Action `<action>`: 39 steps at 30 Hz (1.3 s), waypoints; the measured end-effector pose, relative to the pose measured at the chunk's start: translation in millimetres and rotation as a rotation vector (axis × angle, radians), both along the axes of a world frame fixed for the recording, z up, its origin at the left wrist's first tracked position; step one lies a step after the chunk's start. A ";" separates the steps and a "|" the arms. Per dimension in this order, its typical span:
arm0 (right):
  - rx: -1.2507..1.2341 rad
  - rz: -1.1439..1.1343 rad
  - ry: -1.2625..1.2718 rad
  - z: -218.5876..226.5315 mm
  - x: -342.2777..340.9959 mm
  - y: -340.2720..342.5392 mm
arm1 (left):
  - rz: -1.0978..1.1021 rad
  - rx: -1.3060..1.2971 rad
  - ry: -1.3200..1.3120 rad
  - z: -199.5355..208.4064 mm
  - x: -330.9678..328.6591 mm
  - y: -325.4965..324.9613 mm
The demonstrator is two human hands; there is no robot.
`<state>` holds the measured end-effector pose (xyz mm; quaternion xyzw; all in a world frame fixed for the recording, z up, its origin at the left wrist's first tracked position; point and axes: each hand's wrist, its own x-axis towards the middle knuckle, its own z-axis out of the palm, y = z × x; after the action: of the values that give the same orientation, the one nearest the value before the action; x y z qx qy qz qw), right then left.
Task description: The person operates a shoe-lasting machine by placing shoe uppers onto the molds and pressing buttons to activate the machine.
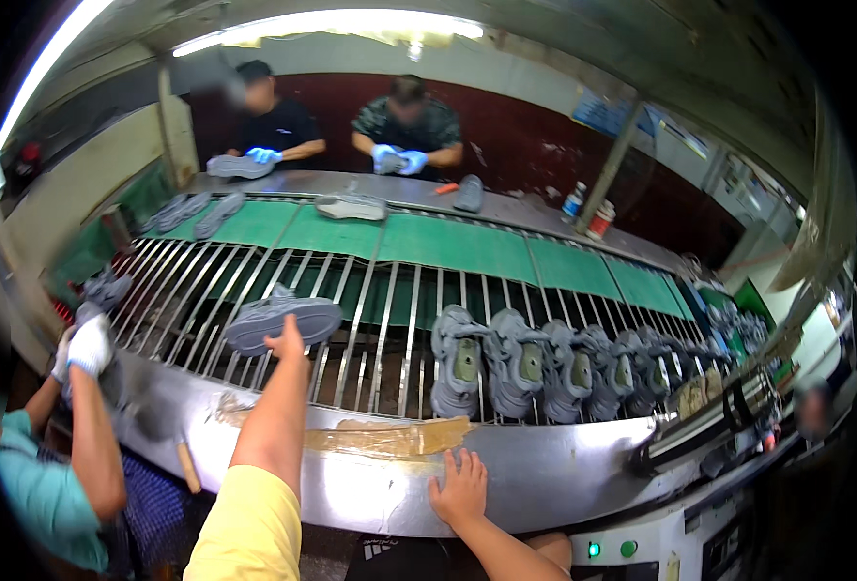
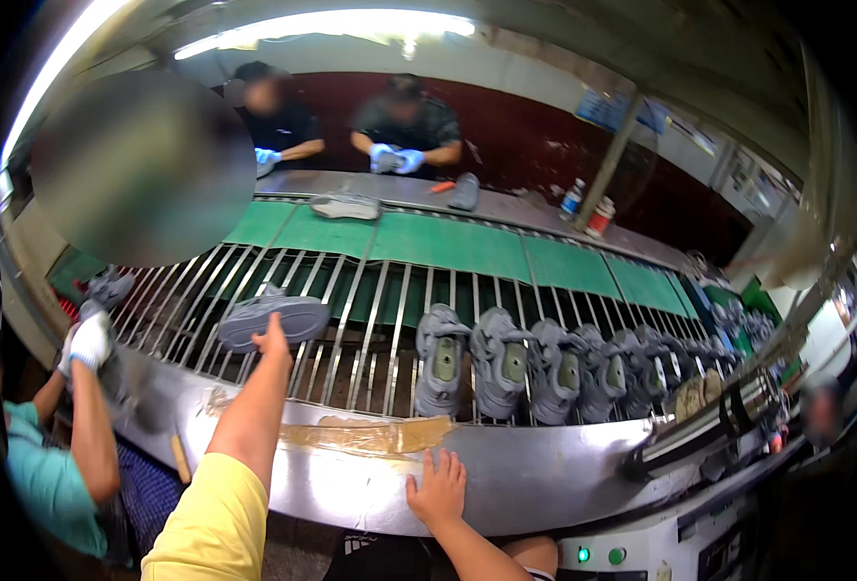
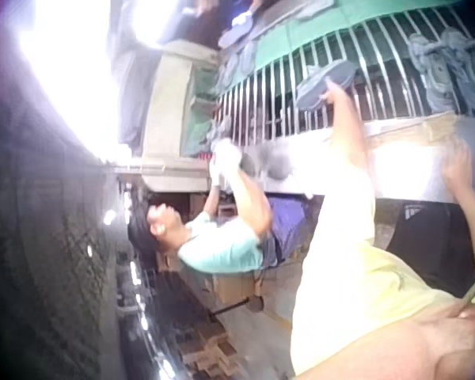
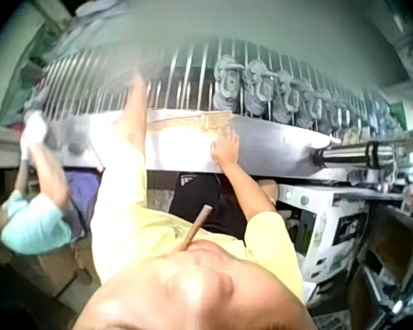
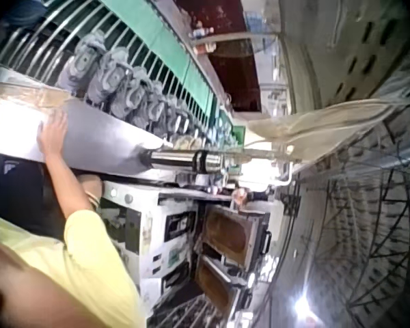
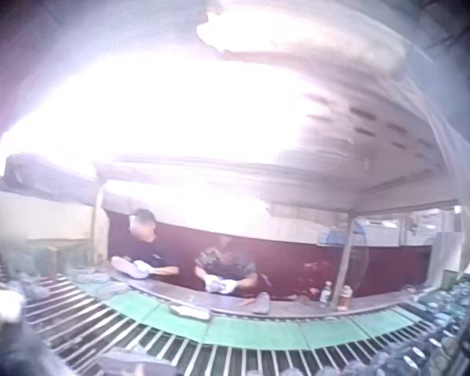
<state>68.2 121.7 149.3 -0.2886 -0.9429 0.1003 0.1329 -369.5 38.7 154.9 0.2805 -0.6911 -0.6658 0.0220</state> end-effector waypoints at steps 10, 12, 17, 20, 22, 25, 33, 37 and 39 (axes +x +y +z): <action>-0.053 0.007 0.053 11.5 -6.3 1.0 | -0.015 0.329 -0.213 22.8 -38.9 11.3; -0.063 0.018 0.060 9.2 -7.4 -2.3 | -0.181 0.345 -0.280 14.2 -55.8 -26.8; -0.055 -0.022 0.072 3.5 -4.2 0.8 | -0.669 0.687 -0.266 53.1 12.9 -63.4; -0.026 -0.020 0.109 -2.1 -6.8 -4.5 | -0.990 0.700 -0.164 109.1 102.6 -89.5; -0.050 0.000 0.148 0.5 -6.4 -8.2 | -1.098 0.595 0.040 124.0 138.2 -98.3; -0.606 -0.159 0.645 11.5 8.4 -9.9 | -1.337 0.235 0.168 199.8 218.3 -79.4; 0.084 0.342 0.437 206.3 205.7 -56.1 | -2.061 -0.849 1.046 271.6 437.5 -81.4; -0.247 0.430 0.051 200.3 265.6 -56.6 | -2.370 -0.829 1.156 263.0 510.2 -67.5; -0.296 0.387 0.154 192.1 293.7 -67.5 | -2.454 -0.750 1.181 261.6 542.4 -63.8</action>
<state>361.9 54.2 341.4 -0.1107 -0.9427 0.2823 0.1388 172.9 -25.1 416.5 -0.8294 -0.5149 -0.0584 -0.2088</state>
